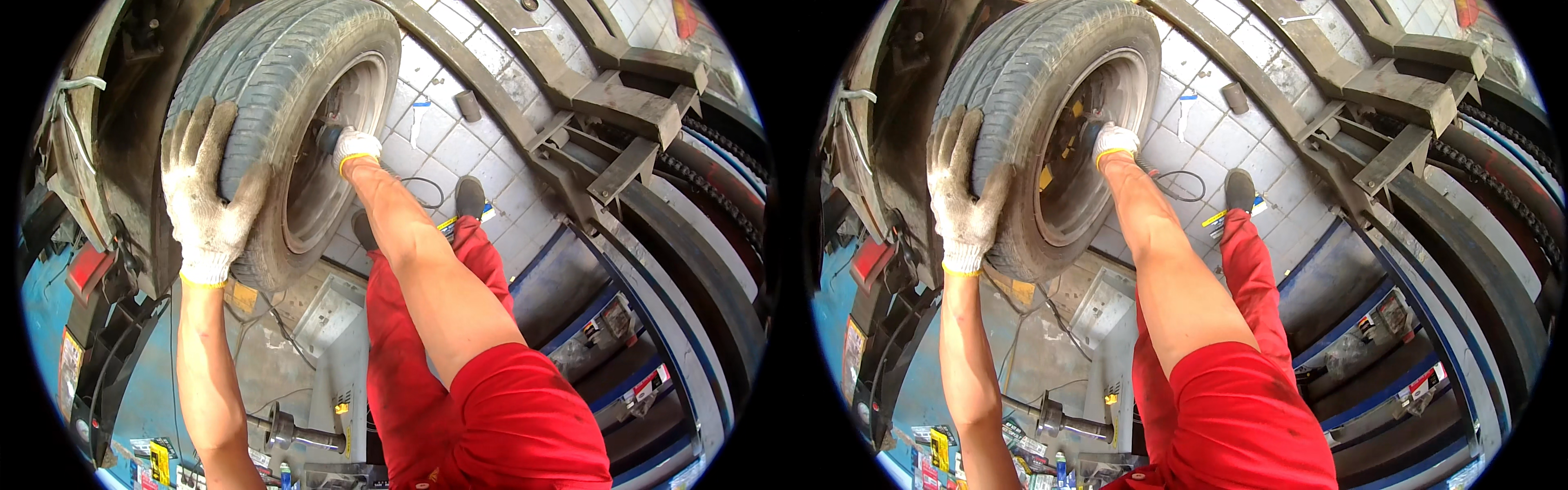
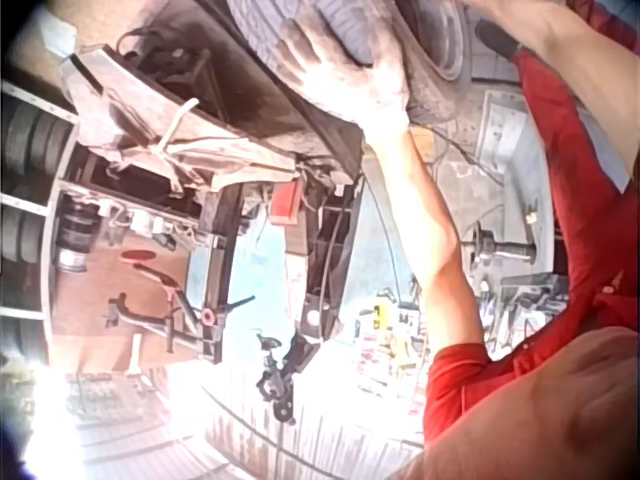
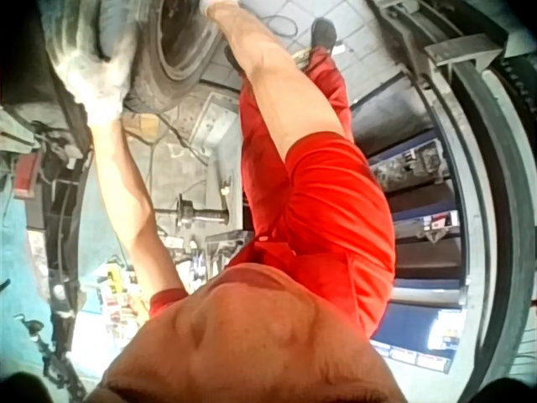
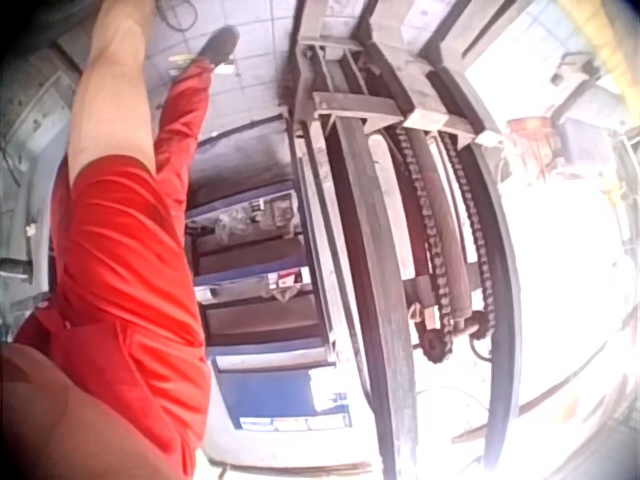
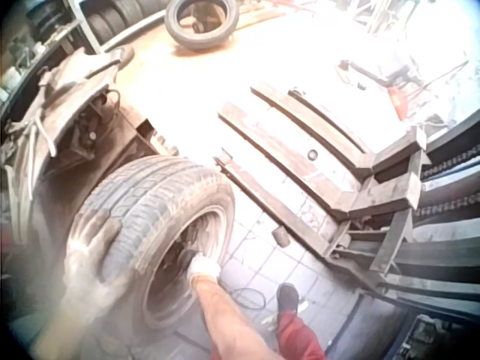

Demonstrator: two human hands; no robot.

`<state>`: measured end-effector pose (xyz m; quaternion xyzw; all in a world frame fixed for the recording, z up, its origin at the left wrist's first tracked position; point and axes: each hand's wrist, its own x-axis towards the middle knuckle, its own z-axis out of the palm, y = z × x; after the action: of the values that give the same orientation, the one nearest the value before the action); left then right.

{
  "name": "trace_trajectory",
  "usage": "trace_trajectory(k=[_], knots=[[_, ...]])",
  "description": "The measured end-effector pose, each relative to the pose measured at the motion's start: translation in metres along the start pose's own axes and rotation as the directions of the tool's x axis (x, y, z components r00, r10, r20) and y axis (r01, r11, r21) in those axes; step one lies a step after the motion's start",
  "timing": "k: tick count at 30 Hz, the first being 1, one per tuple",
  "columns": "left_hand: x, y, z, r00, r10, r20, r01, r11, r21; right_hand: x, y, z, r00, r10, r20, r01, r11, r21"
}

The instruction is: The person removes a tire from a red car, rolls it to a tire changing machine, and uses a pry bar to separate the tire bead from the rim. They then use a pneumatic tool to clean the inside of the rim.

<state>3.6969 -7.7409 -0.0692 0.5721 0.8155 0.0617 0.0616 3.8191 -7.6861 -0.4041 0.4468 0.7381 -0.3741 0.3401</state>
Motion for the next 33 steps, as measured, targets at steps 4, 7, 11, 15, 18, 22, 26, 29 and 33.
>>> trace_trajectory(k=[4,7,11,15,18,22,26,29,33], knots=[[0.000,-0.004,0.002,1.000,-0.009,-0.005,0.009,1.000,-0.017,-0.002,0.001,-0.001,0.994,-0.056,0.093,0.055,0.998,0.009],[0.003,-0.002,0.002,1.000,0.002,-0.008,-0.002,1.000,-0.018,0.000,0.006,0.008,0.998,-0.050,-0.027,0.050,0.999,-0.003],[-0.003,-0.004,0.001,1.000,-0.019,-0.009,0.018,1.000,-0.022,-0.009,-0.001,-0.005,0.998,-0.046,0.035,0.048,0.998,-0.031],[0.002,-0.004,0.000,1.000,-0.008,-0.005,0.008,1.000,-0.020,-0.007,0.008,0.003,0.997,-0.054,0.060,0.051,0.997,0.055],[-0.006,-0.004,0.001,1.000,-0.018,0.003,0.018,1.000,-0.006,-0.026,0.005,0.003,0.994,-0.061,0.091,0.054,0.995,0.083],[-0.007,-0.002,0.000,1.000,-0.013,0.011,0.013,1.000,-0.007,-0.027,0.010,0.012,0.998,-0.048,0.029,0.045,0.995,0.083],[-0.010,-0.004,0.000,1.000,-0.007,0.009,0.007,1.000,-0.007,-0.007,0.017,0.009,0.998,-0.063,-0.024,0.064,0.998,0.021],[-0.010,-0.006,0.001,1.000,-0.005,-0.004,0.005,1.000,-0.018,-0.012,0.014,0.003,0.998,-0.064,0.011,0.064,0.998,-0.024],[-0.002,-0.002,0.001,1.000,-0.006,-0.005,0.006,1.000,-0.015,-0.013,0.012,0.004,0.992,-0.086,0.097,0.082,0.996,0.047]])
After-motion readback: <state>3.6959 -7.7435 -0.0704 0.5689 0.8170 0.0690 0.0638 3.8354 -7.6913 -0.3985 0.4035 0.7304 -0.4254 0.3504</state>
